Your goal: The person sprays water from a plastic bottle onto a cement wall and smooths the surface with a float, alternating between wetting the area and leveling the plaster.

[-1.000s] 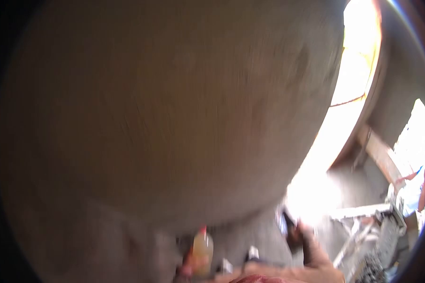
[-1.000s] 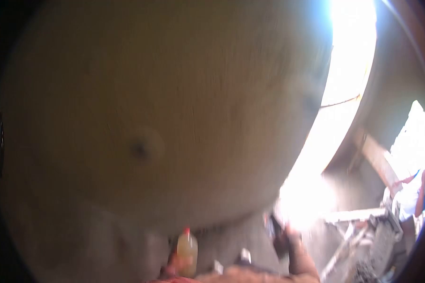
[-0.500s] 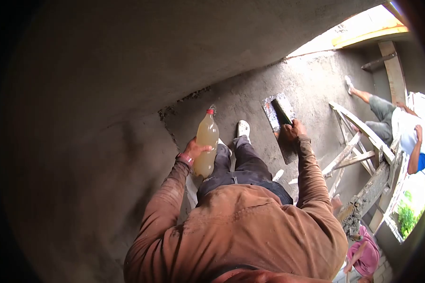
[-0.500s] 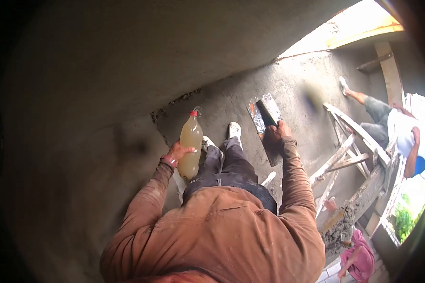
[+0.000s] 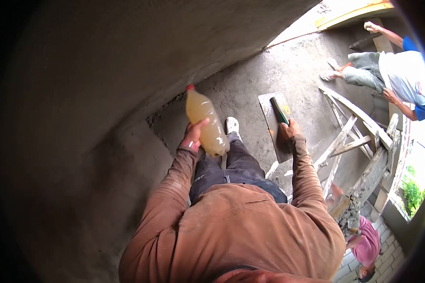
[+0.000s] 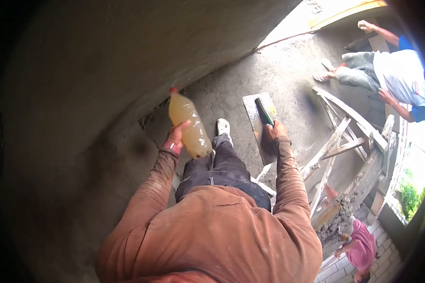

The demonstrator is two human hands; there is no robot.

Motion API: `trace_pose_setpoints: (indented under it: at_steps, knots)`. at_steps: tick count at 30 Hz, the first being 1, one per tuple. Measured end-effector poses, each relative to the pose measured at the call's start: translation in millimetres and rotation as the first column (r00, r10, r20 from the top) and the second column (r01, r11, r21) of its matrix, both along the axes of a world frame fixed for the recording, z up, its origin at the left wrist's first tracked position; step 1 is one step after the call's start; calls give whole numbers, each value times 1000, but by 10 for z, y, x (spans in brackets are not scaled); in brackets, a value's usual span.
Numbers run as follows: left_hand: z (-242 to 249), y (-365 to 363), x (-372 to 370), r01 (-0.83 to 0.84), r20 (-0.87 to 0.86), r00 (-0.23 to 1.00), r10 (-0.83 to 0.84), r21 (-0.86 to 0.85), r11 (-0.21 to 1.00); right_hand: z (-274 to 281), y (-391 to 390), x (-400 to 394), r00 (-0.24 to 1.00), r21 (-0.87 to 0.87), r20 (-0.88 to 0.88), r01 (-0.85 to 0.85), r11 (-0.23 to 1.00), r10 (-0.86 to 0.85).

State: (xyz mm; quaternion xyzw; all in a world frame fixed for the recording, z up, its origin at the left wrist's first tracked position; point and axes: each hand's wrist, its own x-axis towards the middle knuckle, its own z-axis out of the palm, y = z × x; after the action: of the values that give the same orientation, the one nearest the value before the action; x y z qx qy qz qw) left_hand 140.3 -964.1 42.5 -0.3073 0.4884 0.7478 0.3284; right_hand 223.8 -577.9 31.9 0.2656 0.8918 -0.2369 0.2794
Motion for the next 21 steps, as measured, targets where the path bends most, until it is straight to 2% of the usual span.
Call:
trace_pose_setpoints:
  at_steps: [1,3,5,7,8,9,10,11,13,14,15,16,17,19,20,21]
  knots:
    - [-10,-81,25,-152,-49,988,150,-39,988,-24,6,5,1000,19,-19,12,1000,-12]
    - [43,-266,73,-137,-128,984,125,-90,986,-58,34,14,999,31,-38,11,999,-10]
    - [113,-351,98,-137,-199,974,106,-152,979,-102,23,-16,990,-3,-105,89,996,-89]
    - [175,-339,31,81,-328,924,-196,-334,939,-189,-19,-87,990,-22,-97,101,995,-102]
    - [131,-297,-13,143,-381,876,-297,-383,913,-201,-25,-105,985,-37,-132,111,993,-115]
    - [138,-205,-64,138,-384,875,-294,-384,913,-164,-51,-143,977,-48,-167,123,991,-130]
    - [189,-74,-139,184,-355,886,-299,-324,928,-393,-29,-99,954,82,-298,72,994,-44]
    - [201,48,-221,227,-331,893,-306,-257,939,-630,24,-115,952,95,-304,73,993,-41]
    - [112,134,-300,236,-303,899,-315,-269,934,-845,48,-265,893,-195,-262,322,926,-366]
    - [57,125,-326,215,-259,929,-265,-205,955,-949,77,-317,889,-185,-277,324,928,-366]
    - [-11,107,-348,195,-214,951,-223,-144,970,-828,-26,-466,816,-331,-271,420,845,-511]
    - [-79,6,-314,169,-165,967,-197,-169,971,-701,-145,-621,726,-473,-242,491,731,-644]
    - [-291,-152,-261,137,-152,976,-157,-135,981,-618,-238,-753,716,-472,-261,490,733,-647]
    - [-646,-516,-145,107,-82,990,-117,-114,988,-616,-382,-868,566,-667,-225,503,549,-793]
    - [-741,-702,-76,127,-72,989,-133,-85,988,-926,-320,-873,500,-743,-187,490,455,-845]
    - [-866,-812,-89,141,-73,987,-145,-55,988,-1065,-345,-947,502,-749,-200,475,461,-842]
